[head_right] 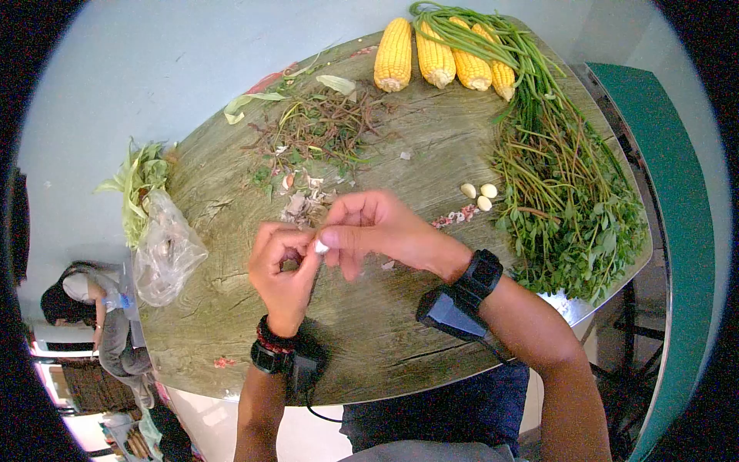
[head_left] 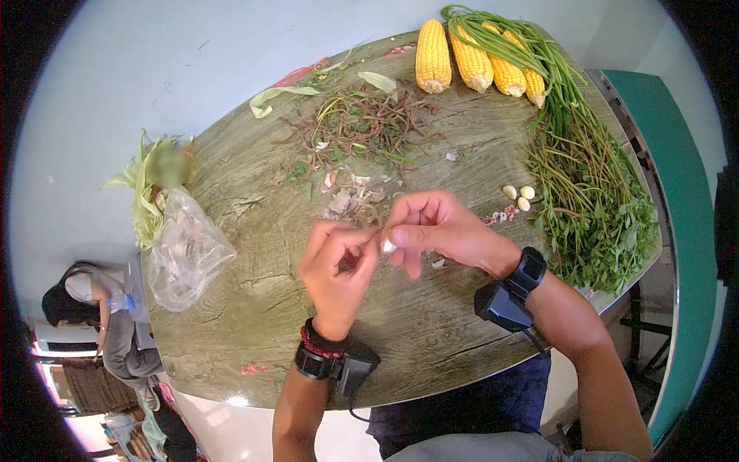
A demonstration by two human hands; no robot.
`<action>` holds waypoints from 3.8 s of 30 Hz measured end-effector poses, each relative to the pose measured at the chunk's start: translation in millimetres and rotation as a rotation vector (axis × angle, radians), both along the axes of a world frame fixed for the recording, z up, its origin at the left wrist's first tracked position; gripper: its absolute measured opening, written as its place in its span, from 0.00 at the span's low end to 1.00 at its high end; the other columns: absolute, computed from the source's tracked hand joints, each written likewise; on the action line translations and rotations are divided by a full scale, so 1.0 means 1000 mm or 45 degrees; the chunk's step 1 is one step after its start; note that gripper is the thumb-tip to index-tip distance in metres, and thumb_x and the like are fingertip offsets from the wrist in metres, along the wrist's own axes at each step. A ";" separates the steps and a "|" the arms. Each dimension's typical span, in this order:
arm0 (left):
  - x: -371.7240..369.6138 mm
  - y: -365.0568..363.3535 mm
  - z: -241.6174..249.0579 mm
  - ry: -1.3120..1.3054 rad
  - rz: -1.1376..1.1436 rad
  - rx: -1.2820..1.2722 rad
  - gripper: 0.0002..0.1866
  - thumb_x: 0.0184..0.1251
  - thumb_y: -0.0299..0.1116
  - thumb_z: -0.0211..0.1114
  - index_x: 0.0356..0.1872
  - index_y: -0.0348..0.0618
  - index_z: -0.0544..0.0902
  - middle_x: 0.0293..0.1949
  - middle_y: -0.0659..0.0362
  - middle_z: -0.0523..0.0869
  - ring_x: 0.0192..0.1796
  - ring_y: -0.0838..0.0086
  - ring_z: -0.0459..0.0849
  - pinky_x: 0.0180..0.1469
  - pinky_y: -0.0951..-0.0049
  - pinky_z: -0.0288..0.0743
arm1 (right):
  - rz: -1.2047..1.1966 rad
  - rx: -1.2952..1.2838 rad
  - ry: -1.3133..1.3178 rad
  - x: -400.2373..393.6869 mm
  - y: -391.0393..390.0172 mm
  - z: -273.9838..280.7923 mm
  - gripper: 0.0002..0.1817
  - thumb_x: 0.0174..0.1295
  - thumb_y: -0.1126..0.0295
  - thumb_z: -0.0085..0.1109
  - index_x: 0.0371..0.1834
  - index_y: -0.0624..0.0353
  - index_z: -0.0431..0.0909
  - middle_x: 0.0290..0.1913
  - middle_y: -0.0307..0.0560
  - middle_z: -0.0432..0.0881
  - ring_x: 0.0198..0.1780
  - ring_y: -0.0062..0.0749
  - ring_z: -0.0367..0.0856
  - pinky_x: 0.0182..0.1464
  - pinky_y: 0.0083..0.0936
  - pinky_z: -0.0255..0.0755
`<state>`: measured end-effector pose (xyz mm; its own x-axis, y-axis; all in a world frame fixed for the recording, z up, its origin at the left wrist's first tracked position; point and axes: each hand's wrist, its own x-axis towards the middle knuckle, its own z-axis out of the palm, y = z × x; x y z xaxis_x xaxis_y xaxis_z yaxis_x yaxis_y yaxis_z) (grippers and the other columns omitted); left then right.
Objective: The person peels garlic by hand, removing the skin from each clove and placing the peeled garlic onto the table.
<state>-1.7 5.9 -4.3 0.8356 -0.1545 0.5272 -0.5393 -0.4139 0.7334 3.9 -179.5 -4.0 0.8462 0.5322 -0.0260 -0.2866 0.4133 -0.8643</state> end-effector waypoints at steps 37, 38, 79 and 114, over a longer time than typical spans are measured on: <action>-0.004 0.004 0.001 0.226 -0.118 -0.161 0.04 0.57 0.16 0.65 0.31 0.36 0.82 0.34 0.62 0.78 0.34 0.83 0.77 0.34 0.84 0.71 | -0.196 -0.184 -0.134 0.001 0.002 -0.005 0.09 0.65 0.67 0.62 0.36 0.62 0.80 0.29 0.40 0.84 0.25 0.19 0.82 0.26 0.15 0.75; -0.004 0.003 0.002 0.219 -0.109 -0.159 0.04 0.57 0.16 0.65 0.32 0.36 0.81 0.34 0.61 0.78 0.34 0.83 0.77 0.34 0.84 0.71 | -0.189 -0.187 -0.138 0.001 0.002 -0.007 0.09 0.65 0.67 0.62 0.36 0.62 0.80 0.29 0.40 0.85 0.25 0.19 0.82 0.26 0.15 0.75; -0.008 -0.001 0.004 0.012 -0.070 -0.129 0.15 0.51 0.12 0.67 0.40 0.36 0.81 0.37 0.58 0.78 0.31 0.80 0.75 0.31 0.82 0.71 | -0.124 0.082 0.003 0.000 -0.003 -0.001 0.10 0.62 0.72 0.64 0.45 0.63 0.81 0.39 0.41 0.85 0.33 0.19 0.83 0.33 0.14 0.74; -0.010 -0.005 0.007 -0.212 0.020 0.035 0.14 0.46 0.13 0.71 0.36 0.39 0.87 0.34 0.57 0.83 0.33 0.74 0.81 0.34 0.77 0.75 | -0.206 -0.141 0.039 0.000 -0.001 0.000 0.12 0.61 0.71 0.66 0.46 0.62 0.84 0.36 0.40 0.87 0.29 0.14 0.82 0.25 0.08 0.68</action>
<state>-11.4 0.8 2.8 0.7393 -0.1581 0.6546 -0.6458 -0.4419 0.6226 3.9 -180.0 -4.2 0.9185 0.3815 -0.1040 -0.2508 0.3587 -0.8991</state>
